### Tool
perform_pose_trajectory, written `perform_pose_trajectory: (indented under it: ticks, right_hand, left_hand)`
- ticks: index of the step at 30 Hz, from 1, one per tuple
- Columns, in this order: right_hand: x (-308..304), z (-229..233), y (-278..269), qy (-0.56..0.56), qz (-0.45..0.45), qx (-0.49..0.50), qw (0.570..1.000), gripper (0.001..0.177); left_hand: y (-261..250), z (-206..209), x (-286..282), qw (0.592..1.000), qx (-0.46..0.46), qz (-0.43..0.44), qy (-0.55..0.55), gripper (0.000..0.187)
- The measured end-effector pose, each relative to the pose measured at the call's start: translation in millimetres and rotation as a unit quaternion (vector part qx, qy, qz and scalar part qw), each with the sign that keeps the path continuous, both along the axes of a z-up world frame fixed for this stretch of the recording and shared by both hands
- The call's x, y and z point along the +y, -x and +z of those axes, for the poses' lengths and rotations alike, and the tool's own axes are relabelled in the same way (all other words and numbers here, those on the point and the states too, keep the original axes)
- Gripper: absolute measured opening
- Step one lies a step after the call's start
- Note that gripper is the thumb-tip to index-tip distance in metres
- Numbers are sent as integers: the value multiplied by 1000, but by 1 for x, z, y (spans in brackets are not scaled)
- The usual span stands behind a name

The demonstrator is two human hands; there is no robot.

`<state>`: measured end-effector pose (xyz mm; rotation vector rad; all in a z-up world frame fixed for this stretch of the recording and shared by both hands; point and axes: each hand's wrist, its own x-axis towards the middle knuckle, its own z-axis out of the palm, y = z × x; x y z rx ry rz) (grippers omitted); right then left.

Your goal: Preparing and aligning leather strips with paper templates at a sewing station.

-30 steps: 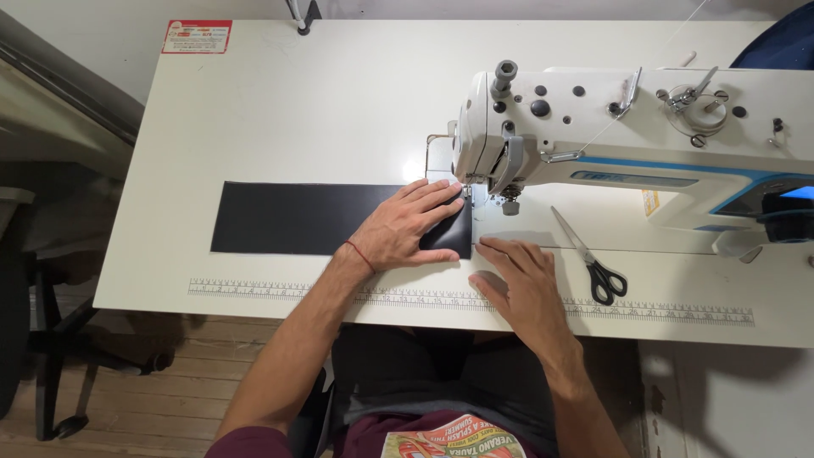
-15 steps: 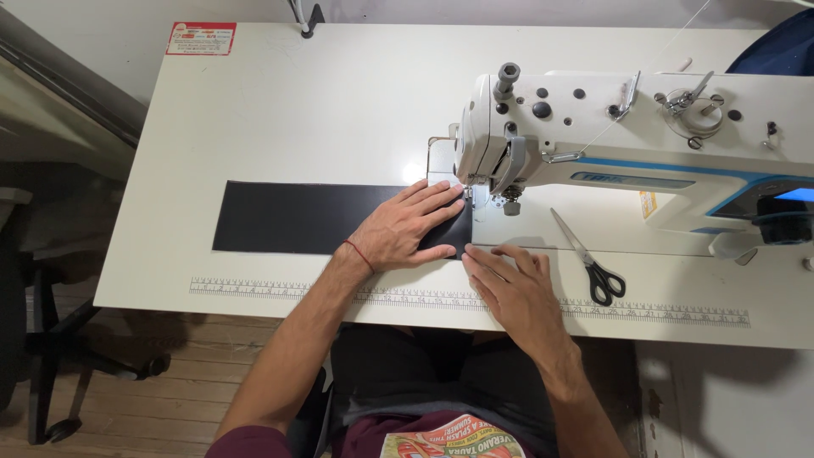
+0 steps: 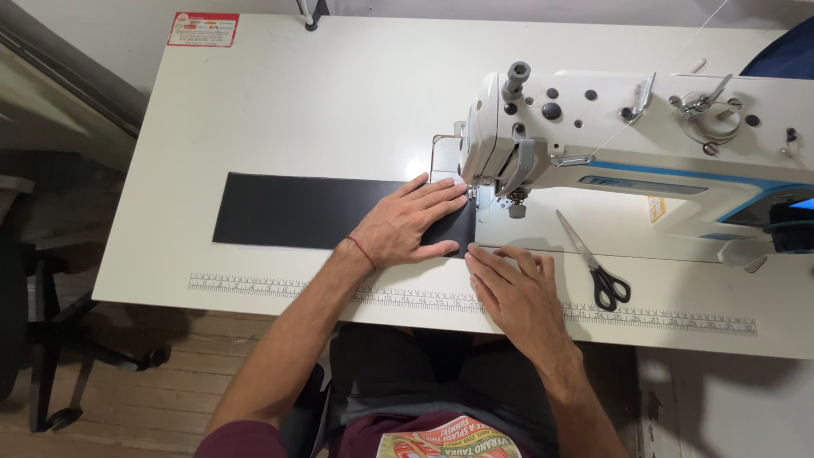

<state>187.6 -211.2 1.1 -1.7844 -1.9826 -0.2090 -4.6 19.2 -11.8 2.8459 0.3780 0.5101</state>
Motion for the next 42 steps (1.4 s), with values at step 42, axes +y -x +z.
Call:
perform_pose_trajectory:
  ticks: [42]
  right_hand:
    - [38,26,-3,118,-48,13,992,37]
  left_hand:
    - [-29,-26,53,998,9,18,-58,76]
